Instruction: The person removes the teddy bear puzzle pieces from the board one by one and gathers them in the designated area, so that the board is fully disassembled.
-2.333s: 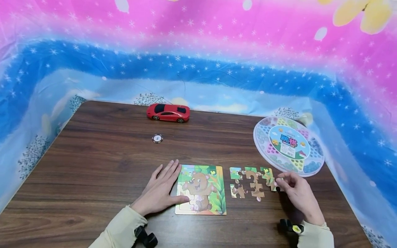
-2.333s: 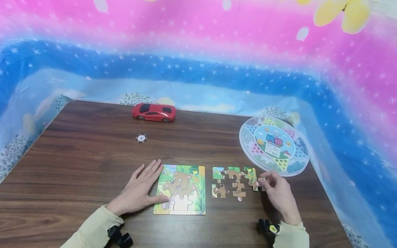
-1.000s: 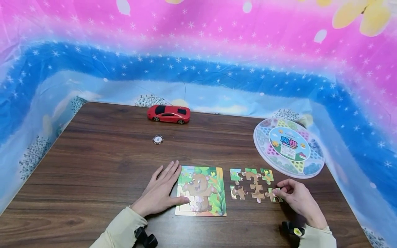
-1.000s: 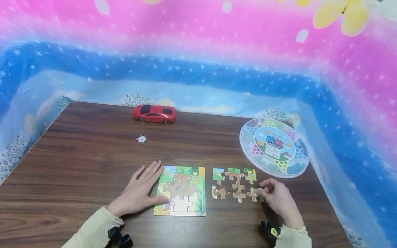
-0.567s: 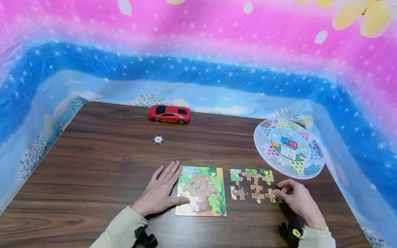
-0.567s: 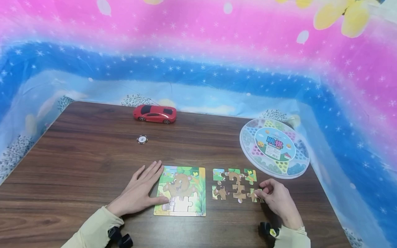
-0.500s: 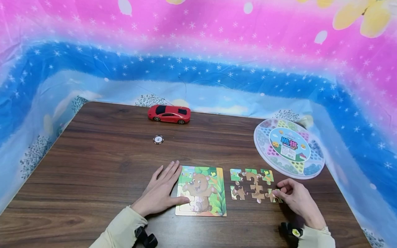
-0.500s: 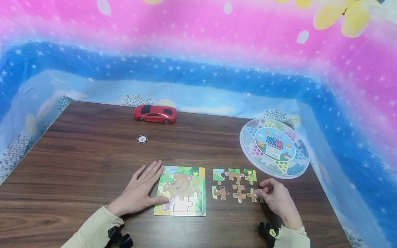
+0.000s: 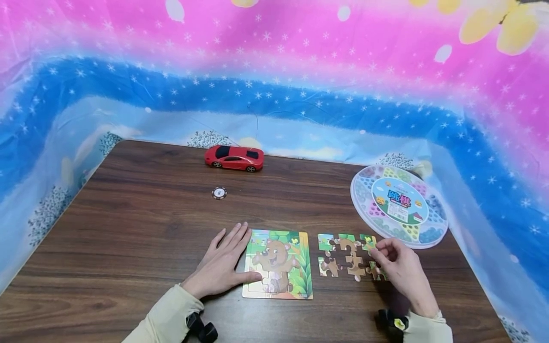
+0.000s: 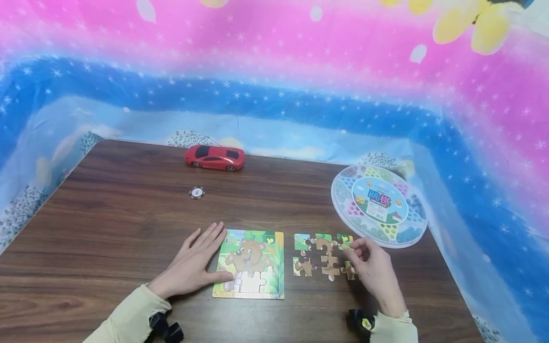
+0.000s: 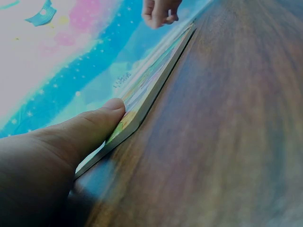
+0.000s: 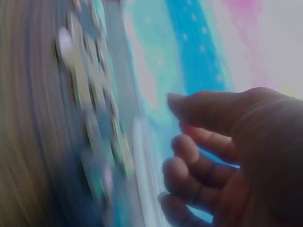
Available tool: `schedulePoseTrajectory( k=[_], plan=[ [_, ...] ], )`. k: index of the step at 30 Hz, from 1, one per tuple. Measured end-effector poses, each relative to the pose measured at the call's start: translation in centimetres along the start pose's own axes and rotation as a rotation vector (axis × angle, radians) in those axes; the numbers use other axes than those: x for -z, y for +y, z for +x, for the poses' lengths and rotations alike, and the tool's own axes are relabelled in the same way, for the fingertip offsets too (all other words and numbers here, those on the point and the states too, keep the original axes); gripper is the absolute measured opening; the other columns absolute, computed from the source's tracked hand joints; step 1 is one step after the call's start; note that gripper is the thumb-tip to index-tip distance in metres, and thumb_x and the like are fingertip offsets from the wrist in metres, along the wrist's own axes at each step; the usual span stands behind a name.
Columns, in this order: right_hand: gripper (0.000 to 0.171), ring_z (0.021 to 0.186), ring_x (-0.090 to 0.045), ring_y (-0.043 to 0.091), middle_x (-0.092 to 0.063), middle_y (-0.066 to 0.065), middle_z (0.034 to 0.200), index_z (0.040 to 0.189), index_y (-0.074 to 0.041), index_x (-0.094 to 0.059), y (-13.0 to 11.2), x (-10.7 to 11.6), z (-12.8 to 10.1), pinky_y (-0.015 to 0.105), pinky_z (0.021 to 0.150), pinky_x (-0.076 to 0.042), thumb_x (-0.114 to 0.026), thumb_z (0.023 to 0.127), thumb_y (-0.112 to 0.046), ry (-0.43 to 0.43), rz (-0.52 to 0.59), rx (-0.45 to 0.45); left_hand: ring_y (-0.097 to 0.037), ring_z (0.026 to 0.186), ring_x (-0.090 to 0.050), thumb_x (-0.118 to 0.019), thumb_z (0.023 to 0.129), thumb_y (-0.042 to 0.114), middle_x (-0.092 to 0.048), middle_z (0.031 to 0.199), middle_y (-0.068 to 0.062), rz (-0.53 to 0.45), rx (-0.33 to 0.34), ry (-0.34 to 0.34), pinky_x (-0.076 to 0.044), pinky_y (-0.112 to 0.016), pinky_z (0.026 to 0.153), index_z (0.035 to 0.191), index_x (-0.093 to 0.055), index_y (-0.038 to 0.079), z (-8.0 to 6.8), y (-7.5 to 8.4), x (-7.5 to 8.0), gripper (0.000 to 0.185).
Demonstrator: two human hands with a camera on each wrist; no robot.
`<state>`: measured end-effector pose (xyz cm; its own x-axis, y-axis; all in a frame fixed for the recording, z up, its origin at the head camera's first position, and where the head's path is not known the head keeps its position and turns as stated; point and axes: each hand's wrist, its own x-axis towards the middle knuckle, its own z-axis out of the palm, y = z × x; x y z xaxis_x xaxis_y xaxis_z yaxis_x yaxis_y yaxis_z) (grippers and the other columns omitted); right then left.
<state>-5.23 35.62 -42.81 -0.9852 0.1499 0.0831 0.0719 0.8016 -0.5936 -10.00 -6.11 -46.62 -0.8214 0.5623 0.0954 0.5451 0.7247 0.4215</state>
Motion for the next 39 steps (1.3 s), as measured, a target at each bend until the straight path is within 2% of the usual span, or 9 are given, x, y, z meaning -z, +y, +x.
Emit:
schedulePoseTrajectory(
  k=[5,11,16,20,24,28,33,39],
  plan=[
    [0.017,0.060,-0.053,0.011,-0.060,-0.003,0.073,0.092,-0.014,-0.065,-3.2,-2.3,-0.1,0.024,0.053,-0.045,-0.073,0.089,-0.028,-0.003,0.076,0.124,-0.025,0.149,-0.009,-0.054,0.081,0.075,-0.017,0.161,-0.011,0.002,0.005,-0.005,-0.005,-0.052,0.116,0.154,-0.024,0.005,-0.1,0.0,0.1,0.106],
    [0.013,0.060,-0.052,0.010,-0.057,-0.006,0.074,0.093,-0.018,-0.065,-6.8,-4.9,-0.9,0.024,0.052,-0.045,-0.075,0.087,-0.025,-0.090,0.186,0.214,-0.023,0.149,-0.007,-0.053,0.081,0.076,-0.015,0.161,-0.010,0.005,0.014,-0.032,-0.003,-0.052,0.116,0.155,-0.021,0.006,0.0,0.1,0.3,0.107],
    [0.015,0.064,-0.054,0.008,-0.057,-0.009,0.078,0.096,-0.015,-0.066,-9.2,-6.8,-1.7,0.024,0.055,-0.047,-0.076,0.086,-0.021,-0.149,0.228,0.295,-0.023,0.149,-0.006,-0.053,0.080,0.077,-0.015,0.162,-0.010,0.009,0.026,-0.045,-0.003,-0.052,0.116,0.155,-0.021,0.007,0.1,0.2,0.3,0.108],
    [0.018,0.069,-0.055,0.005,-0.057,-0.011,0.082,0.101,-0.013,-0.068,-10.8,-8.2,-2.3,0.024,0.059,-0.050,-0.076,0.086,-0.018,-0.204,0.216,0.359,-0.023,0.149,-0.006,-0.053,0.080,0.077,-0.015,0.162,-0.009,0.009,0.026,-0.047,-0.003,-0.052,0.116,0.155,-0.020,0.007,0.1,0.1,0.2,0.108],
    [0.024,0.078,-0.056,0.006,-0.058,-0.010,0.091,0.108,-0.015,-0.070,-12.0,-9.4,-3.0,0.025,0.066,-0.050,-0.076,0.087,-0.022,-0.265,0.167,0.397,-0.023,0.149,-0.006,-0.052,0.080,0.078,-0.015,0.162,-0.009,0.017,0.026,-0.045,-0.003,-0.052,0.116,0.155,-0.020,0.007,0.0,0.1,0.2,0.108],
    [0.028,0.084,-0.058,0.009,-0.058,-0.007,0.098,0.114,-0.014,-0.069,-12.9,-10.1,-3.4,0.026,0.070,-0.050,-0.072,0.089,-0.026,-0.313,0.177,0.426,-0.023,0.149,-0.007,-0.053,0.080,0.078,-0.016,0.161,-0.009,0.029,0.015,-0.038,-0.004,-0.052,0.116,0.155,-0.021,0.006,0.0,0.1,0.2,0.108],
    [0.031,0.080,-0.056,0.007,-0.056,-0.005,0.095,0.118,-0.010,-0.067,-13.5,-11.0,-3.8,0.023,0.069,-0.050,-0.072,0.090,-0.022,-0.339,0.208,0.492,-0.024,0.149,-0.008,-0.054,0.079,0.077,-0.017,0.161,-0.010,0.037,-0.004,-0.020,-0.005,-0.053,0.116,0.154,-0.023,0.005,-0.1,0.0,0.1,0.109],
    [0.036,0.079,-0.052,0.005,-0.052,-0.005,0.093,0.121,-0.009,-0.066,-14.0,-12.1,-4.2,0.018,0.068,-0.046,-0.073,0.089,-0.024,-0.364,0.144,0.521,-0.025,0.149,-0.008,-0.052,0.078,0.080,-0.017,0.161,-0.011,0.051,-0.015,-0.012,-0.006,-0.053,0.116,0.154,-0.023,0.004,-0.1,-0.1,0.0,0.111]
  ],
)
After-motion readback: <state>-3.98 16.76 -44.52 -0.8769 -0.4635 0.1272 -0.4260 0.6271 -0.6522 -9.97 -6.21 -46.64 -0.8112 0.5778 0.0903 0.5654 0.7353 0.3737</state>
